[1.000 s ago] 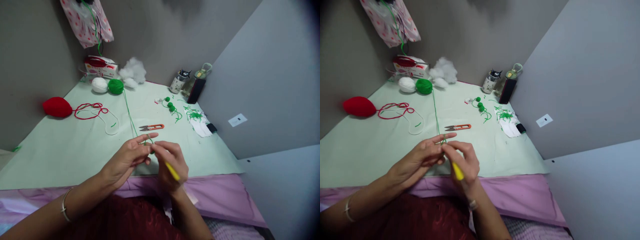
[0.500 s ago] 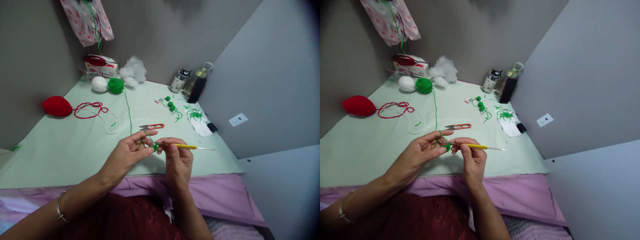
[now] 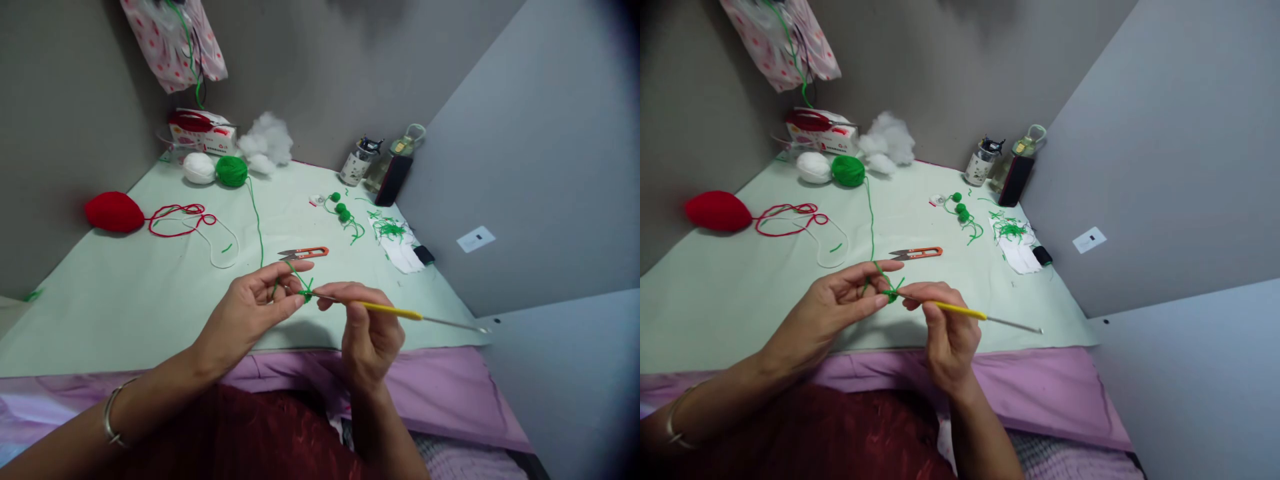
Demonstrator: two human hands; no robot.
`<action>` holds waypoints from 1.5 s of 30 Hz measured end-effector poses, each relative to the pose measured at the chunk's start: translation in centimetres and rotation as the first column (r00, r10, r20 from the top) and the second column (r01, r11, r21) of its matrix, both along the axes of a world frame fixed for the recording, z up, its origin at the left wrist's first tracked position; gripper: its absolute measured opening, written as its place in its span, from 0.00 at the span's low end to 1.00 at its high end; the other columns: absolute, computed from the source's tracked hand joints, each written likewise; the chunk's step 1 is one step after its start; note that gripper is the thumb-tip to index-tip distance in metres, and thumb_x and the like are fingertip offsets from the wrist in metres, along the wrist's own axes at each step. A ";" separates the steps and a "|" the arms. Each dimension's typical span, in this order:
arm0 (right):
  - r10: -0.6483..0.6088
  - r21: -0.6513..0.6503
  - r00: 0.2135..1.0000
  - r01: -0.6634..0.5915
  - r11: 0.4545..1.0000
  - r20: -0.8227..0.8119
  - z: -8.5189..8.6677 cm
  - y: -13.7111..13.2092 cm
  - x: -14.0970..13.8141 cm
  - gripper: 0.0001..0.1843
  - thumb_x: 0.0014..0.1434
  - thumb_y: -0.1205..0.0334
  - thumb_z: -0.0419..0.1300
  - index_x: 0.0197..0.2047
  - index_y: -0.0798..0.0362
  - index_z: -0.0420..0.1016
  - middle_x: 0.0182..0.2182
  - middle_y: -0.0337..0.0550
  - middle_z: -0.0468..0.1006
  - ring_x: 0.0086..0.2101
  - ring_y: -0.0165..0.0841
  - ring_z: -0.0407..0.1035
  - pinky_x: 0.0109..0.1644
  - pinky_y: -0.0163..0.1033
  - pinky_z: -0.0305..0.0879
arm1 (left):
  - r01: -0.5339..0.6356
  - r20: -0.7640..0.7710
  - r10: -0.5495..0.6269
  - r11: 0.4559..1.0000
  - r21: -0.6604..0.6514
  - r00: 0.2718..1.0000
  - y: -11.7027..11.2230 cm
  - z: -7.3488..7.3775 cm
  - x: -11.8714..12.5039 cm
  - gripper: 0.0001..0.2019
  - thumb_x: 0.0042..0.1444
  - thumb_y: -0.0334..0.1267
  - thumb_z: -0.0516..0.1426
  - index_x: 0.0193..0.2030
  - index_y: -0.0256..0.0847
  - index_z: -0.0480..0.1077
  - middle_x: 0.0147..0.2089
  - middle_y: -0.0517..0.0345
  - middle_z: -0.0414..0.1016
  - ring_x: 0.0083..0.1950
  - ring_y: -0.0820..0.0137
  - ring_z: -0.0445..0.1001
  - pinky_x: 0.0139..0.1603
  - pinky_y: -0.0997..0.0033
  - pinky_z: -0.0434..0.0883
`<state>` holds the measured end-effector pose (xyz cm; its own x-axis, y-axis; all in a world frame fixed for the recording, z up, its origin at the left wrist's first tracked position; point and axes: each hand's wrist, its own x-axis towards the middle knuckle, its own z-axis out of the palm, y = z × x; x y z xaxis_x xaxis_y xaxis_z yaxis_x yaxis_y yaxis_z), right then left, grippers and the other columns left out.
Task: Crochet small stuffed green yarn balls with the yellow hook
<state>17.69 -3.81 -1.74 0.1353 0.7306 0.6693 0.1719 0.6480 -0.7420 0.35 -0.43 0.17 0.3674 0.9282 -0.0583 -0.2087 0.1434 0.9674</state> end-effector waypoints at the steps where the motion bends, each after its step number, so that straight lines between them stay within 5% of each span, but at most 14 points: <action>1: -0.015 0.040 0.998 0.013 0.999 0.055 0.0 -0.1 0.0 0.12 0.72 0.69 0.53 0.49 0.49 0.78 0.40 0.43 0.85 0.36 0.33 0.78 0.40 0.44 0.77 | -0.009 -0.018 0.009 1.000 0.010 1.000 0.0 0.0 0.0 0.19 0.58 0.40 0.68 0.56 0.49 0.80 0.39 0.60 0.70 0.36 0.71 0.64 0.42 0.70 0.65; 6: -0.060 0.119 0.974 0.034 0.992 0.219 -0.1 -0.4 0.2 0.15 0.71 0.71 0.53 0.52 0.48 0.77 0.43 0.45 0.85 0.42 0.37 0.80 0.42 0.47 0.79 | -0.035 -0.055 0.038 0.998 0.045 0.998 0.0 0.1 -0.1 0.18 0.58 0.40 0.67 0.56 0.48 0.80 0.38 0.61 0.71 0.34 0.72 0.63 0.39 0.71 0.64; 14: -0.027 0.089 0.986 0.012 0.996 0.166 0.5 -0.2 0.2 0.13 0.72 0.69 0.52 0.50 0.48 0.77 0.38 0.43 0.85 0.39 0.37 0.80 0.40 0.47 0.79 | -0.047 -0.080 0.053 0.996 0.077 0.995 -0.1 0.4 -0.1 0.15 0.58 0.39 0.67 0.53 0.46 0.82 0.39 0.59 0.72 0.34 0.73 0.63 0.40 0.70 0.65; 23: -0.084 0.201 0.960 0.030 0.979 0.266 -0.1 -0.1 0.0 0.12 0.71 0.69 0.54 0.51 0.49 0.77 0.41 0.46 0.84 0.42 0.38 0.81 0.40 0.47 0.79 | -0.073 -0.125 0.086 0.992 0.099 0.988 0.0 0.1 -0.2 0.17 0.57 0.40 0.68 0.54 0.48 0.81 0.37 0.62 0.72 0.32 0.74 0.62 0.36 0.72 0.63; 33: 0.009 0.050 1.000 -0.010 0.999 0.015 0.2 -0.1 -0.1 0.12 0.72 0.67 0.53 0.49 0.49 0.78 0.40 0.44 0.85 0.35 0.34 0.78 0.37 0.44 0.78 | -0.039 -0.113 0.051 0.994 0.105 0.992 -0.1 0.2 -0.1 0.16 0.59 0.40 0.67 0.54 0.47 0.80 0.38 0.61 0.72 0.36 0.72 0.66 0.40 0.71 0.64; 45: -0.186 0.268 0.897 0.080 0.960 0.400 -0.6 -0.6 -0.2 0.15 0.68 0.72 0.57 0.53 0.49 0.78 0.47 0.50 0.84 0.44 0.37 0.81 0.42 0.43 0.81 | -0.152 -0.185 0.195 0.962 0.226 0.963 -0.3 0.1 0.3 0.11 0.56 0.34 0.66 0.46 0.45 0.81 0.35 0.63 0.75 0.31 0.76 0.64 0.35 0.76 0.67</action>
<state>17.50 -4.42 -2.36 -0.1107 0.5369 0.8363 0.5279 0.7448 -0.4082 0.64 -0.73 0.30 0.2000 0.9760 0.0859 -0.0083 -0.0859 0.9963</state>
